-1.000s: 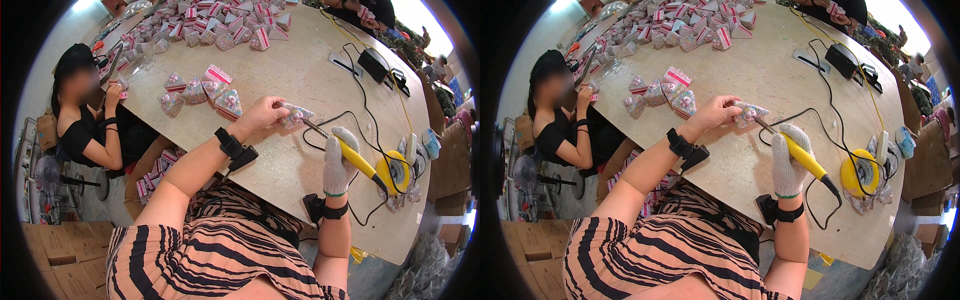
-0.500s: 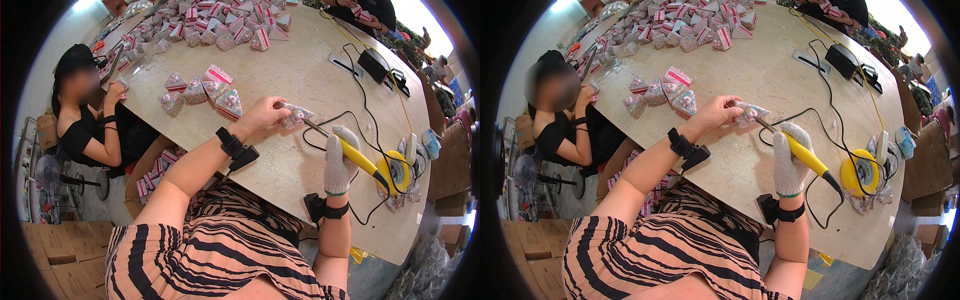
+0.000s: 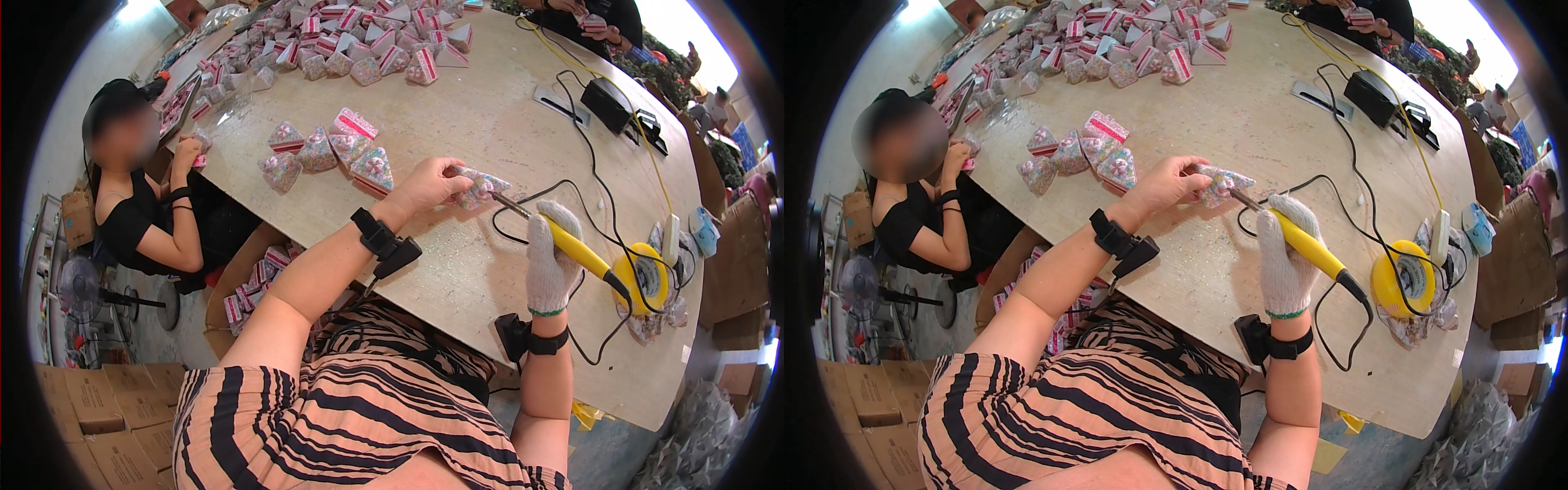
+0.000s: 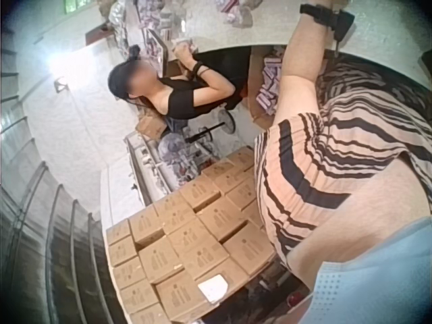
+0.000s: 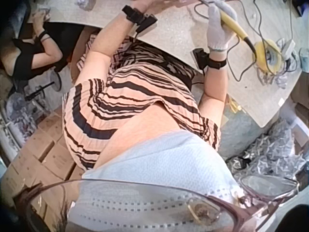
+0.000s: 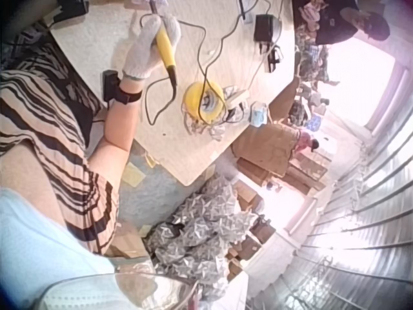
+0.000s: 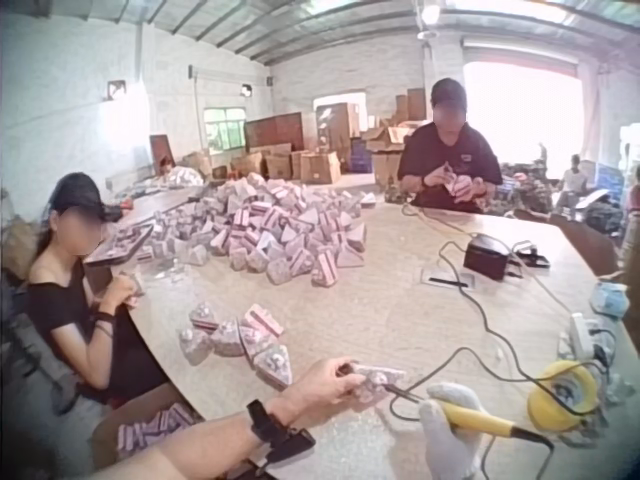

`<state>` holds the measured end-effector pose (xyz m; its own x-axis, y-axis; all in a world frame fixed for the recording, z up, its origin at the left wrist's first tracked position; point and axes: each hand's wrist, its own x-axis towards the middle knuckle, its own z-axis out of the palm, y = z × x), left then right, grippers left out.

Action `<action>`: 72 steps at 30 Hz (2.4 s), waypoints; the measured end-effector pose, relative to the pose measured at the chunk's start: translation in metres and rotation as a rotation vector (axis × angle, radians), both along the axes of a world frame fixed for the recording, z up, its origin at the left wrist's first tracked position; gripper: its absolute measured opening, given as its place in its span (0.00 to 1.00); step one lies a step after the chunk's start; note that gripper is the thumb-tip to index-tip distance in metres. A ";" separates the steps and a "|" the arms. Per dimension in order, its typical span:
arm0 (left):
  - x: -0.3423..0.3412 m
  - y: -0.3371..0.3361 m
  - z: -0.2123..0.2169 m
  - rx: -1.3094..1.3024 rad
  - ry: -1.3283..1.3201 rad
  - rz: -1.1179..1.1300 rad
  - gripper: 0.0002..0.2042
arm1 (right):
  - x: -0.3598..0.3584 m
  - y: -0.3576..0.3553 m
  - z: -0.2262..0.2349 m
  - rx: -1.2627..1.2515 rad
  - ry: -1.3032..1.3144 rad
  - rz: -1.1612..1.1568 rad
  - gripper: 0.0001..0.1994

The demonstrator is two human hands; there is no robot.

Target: The recorder uses a handheld heat sealer to seal plastic bags containing small triangular cake-shaped toys.

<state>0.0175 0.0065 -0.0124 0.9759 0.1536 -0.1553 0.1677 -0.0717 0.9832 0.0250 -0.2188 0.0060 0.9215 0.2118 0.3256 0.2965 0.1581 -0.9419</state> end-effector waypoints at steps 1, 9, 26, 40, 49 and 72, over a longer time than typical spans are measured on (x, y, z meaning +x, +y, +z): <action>-0.001 -0.001 0.000 -0.008 0.002 0.006 0.21 | -0.001 0.000 0.000 -0.006 -0.003 -0.001 0.11; 0.002 0.003 0.003 -0.019 0.023 -0.003 0.23 | 0.006 -0.007 0.000 0.071 -0.002 -0.071 0.10; 0.041 0.099 0.081 1.417 -0.130 -0.107 0.13 | 0.005 -0.006 0.012 0.193 -0.142 -0.298 0.10; 0.208 0.187 0.043 1.519 -0.119 0.041 0.29 | 0.006 -0.010 0.006 0.222 -0.155 -0.457 0.15; 0.197 0.186 0.050 1.621 -0.108 -0.009 0.17 | 0.012 -0.011 -0.002 0.185 -0.154 -0.391 0.11; 0.022 -0.004 0.013 0.452 -0.095 -0.049 0.14 | 0.021 -0.016 0.006 0.162 -0.045 -0.181 0.10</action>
